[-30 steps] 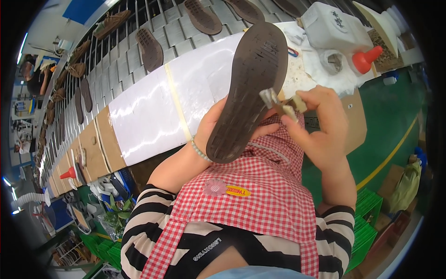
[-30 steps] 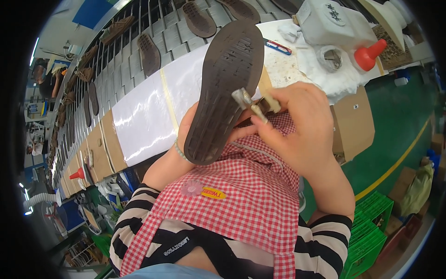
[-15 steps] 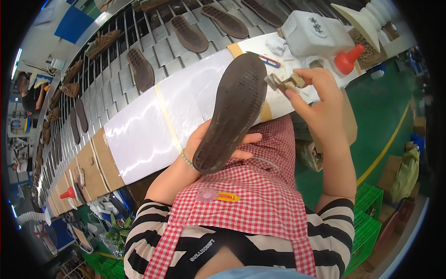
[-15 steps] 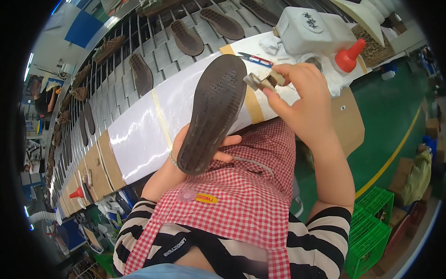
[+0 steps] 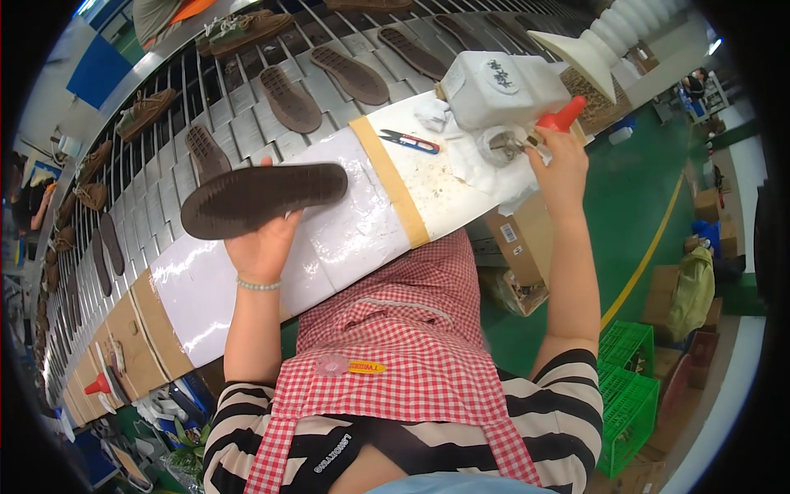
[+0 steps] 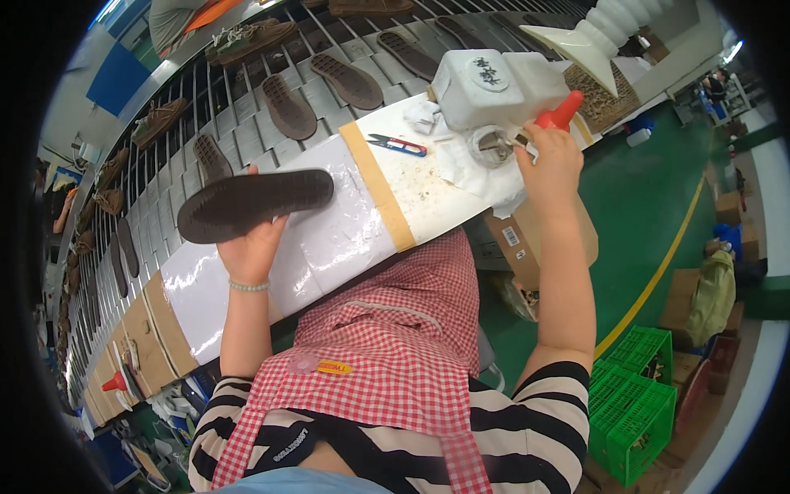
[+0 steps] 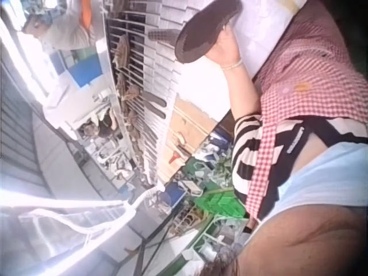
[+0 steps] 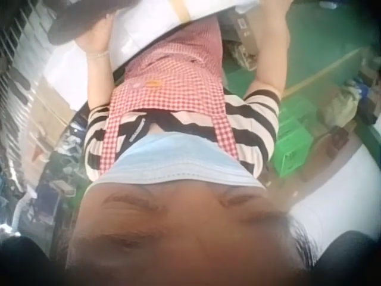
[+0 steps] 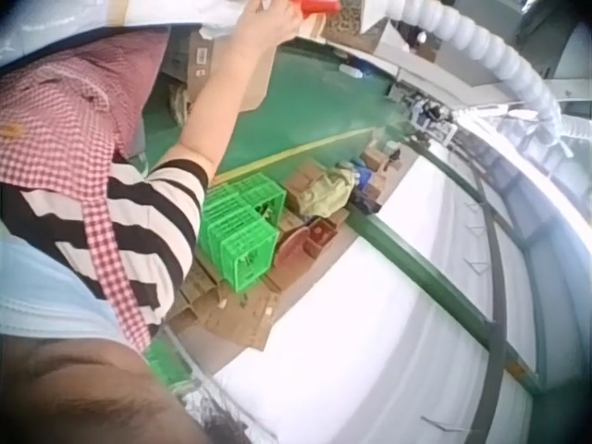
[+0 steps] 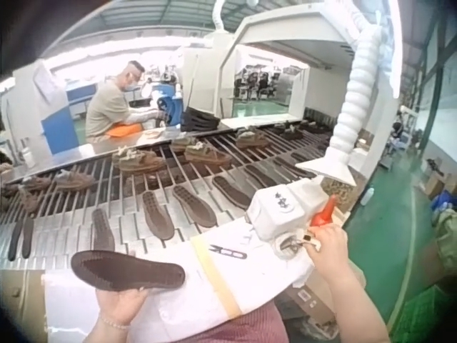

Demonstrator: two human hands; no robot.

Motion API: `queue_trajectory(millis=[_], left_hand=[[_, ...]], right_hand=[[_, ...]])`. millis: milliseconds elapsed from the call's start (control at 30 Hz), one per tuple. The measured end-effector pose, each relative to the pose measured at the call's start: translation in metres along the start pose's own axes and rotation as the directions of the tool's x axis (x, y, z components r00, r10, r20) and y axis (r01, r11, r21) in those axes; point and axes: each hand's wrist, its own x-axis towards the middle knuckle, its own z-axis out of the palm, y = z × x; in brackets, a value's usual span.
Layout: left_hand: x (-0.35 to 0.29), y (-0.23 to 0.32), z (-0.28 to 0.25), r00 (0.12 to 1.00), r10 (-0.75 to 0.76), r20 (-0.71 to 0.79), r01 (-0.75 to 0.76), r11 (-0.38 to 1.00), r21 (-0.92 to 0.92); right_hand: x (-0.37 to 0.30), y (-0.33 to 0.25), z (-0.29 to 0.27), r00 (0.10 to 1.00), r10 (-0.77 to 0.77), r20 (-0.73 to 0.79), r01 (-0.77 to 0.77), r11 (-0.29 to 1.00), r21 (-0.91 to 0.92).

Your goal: Apply adhesive to shoe soles and place them on a production line conveyor belt.

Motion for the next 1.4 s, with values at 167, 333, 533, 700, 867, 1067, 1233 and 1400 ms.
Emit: queue_trajectory(millis=[167, 333, 533, 700, 867, 1067, 1233, 1400], left_hand=[[-0.034, 0.010, -0.019, 0.995, -0.095, -0.024, 0.098, 0.988, 0.120], [-0.056, 0.018, -0.008, 0.982, -0.109, -0.155, 0.150, 0.948, 0.283], [-0.077, 0.023, -0.003, 0.896, -0.424, -0.131, 0.441, 0.884, 0.157], [-0.070, 0.008, 0.000, 0.875, -0.460, -0.152, 0.462, 0.887, -0.023], [-0.051, -0.032, 0.015, 0.931, -0.316, -0.182, 0.298, 0.947, -0.124], [-0.033, -0.056, 0.021, 0.938, -0.328, -0.113, 0.301, 0.931, -0.207], [-0.027, -0.068, 0.024, 0.946, -0.318, -0.054, 0.313, 0.945, -0.092], [-0.033, -0.074, 0.016, 0.952, -0.299, 0.069, 0.303, 0.951, -0.063]], right_hand=[[-0.003, 0.004, 0.018, 0.996, 0.034, 0.085, -0.033, 0.999, -0.008], [-0.005, 0.000, 0.026, 0.996, 0.009, 0.092, -0.002, 0.997, -0.075], [-0.003, 0.003, 0.017, 0.992, 0.081, 0.093, -0.083, 0.996, 0.017], [-0.011, 0.024, -0.003, 0.875, 0.375, 0.305, -0.457, 0.849, 0.266], [-0.007, -0.073, -0.036, 0.908, 0.224, 0.354, -0.415, 0.356, 0.837], [-0.010, -0.192, -0.058, 0.933, -0.342, 0.113, 0.113, 0.576, 0.810], [-0.021, -0.221, -0.044, 0.870, -0.491, -0.033, 0.359, 0.587, 0.725], [-0.023, -0.225, -0.039, 0.860, -0.509, -0.043, 0.388, 0.596, 0.703]])
